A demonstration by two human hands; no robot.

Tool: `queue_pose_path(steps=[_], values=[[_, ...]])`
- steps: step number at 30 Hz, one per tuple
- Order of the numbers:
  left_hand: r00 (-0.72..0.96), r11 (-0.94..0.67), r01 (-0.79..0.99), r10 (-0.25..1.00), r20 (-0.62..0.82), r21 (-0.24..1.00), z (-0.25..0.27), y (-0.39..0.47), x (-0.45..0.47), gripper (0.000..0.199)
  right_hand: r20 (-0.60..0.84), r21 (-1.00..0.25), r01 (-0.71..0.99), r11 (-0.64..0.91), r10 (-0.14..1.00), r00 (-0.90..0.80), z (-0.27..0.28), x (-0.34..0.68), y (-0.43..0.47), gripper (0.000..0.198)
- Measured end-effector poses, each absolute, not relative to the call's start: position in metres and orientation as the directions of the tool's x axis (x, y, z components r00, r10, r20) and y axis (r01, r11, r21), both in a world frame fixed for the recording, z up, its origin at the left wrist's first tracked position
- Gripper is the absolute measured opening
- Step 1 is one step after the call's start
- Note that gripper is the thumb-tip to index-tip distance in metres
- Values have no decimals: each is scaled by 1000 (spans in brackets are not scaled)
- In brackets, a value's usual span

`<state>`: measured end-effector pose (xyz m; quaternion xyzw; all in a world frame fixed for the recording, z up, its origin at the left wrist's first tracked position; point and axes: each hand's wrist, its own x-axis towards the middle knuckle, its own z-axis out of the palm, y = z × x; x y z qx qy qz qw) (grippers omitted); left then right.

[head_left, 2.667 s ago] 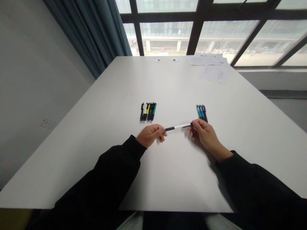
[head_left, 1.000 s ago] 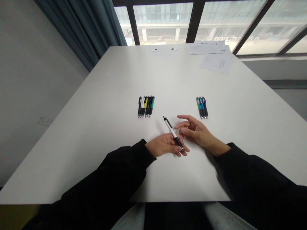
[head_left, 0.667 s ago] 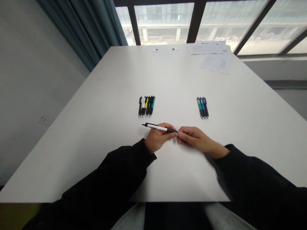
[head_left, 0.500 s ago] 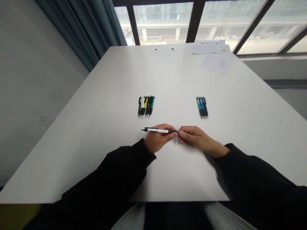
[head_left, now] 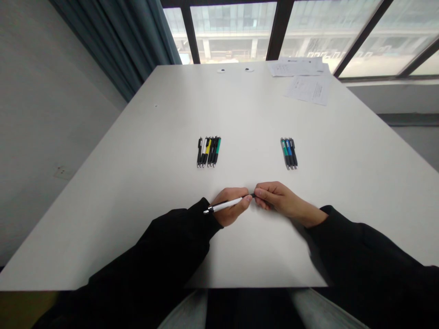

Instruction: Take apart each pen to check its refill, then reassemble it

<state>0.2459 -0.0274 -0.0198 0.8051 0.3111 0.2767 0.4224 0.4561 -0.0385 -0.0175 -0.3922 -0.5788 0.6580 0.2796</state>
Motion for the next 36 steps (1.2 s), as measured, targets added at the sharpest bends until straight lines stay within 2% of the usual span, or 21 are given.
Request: queue_pose_path(steps=[9, 13, 15, 17, 21, 24, 26, 31, 33, 36], values=[[577, -202, 179, 814, 63, 963, -19, -30, 250, 50, -85, -993, 110, -41, 898, -432, -14, 453, -43, 40], [545, -158, 127, 836, 65, 979, -19, -29, 253, 56, 59, -977, 164, 135, 916, -397, -11, 452, -42, 24], [535, -158, 125, 842, 67, 979, -19, -29, 254, 58, 106, -976, 137, 170, 917, -386, -13, 452, -41, 18], [533, -170, 136, 843, 73, 976, -18, -28, 254, 59, 85, -985, 105, 137, 917, -391, -16, 452, -39, 20], [541, -167, 141, 839, 65, 976, -17, -27, 254, 59, -21, -988, 145, 44, 908, -419, -19, 452, -39, 35], [548, -155, 132, 834, 58, 979, -17, -27, 253, 59, 4, -999, 47, 22, 932, -363, -18, 451, -40, 23], [549, -156, 126, 833, 63, 980, -18, -27, 252, 59, 19, -999, -34, 8, 941, -339, -17, 450, -40, 26], [534, -150, 141, 844, 53, 979, -20, -26, 251, 60, -19, -1000, 11, -17, 932, -362, -17, 450, -40, 28], [539, -142, 148, 842, 41, 979, -21, -26, 251, 60, -2, -999, -38, -15, 945, -328, -16, 449, -40, 22], [538, -135, 141, 842, 39, 981, -23, -26, 250, 61, 6, -993, -112, -28, 956, -294, -16, 449, -39, 34]])
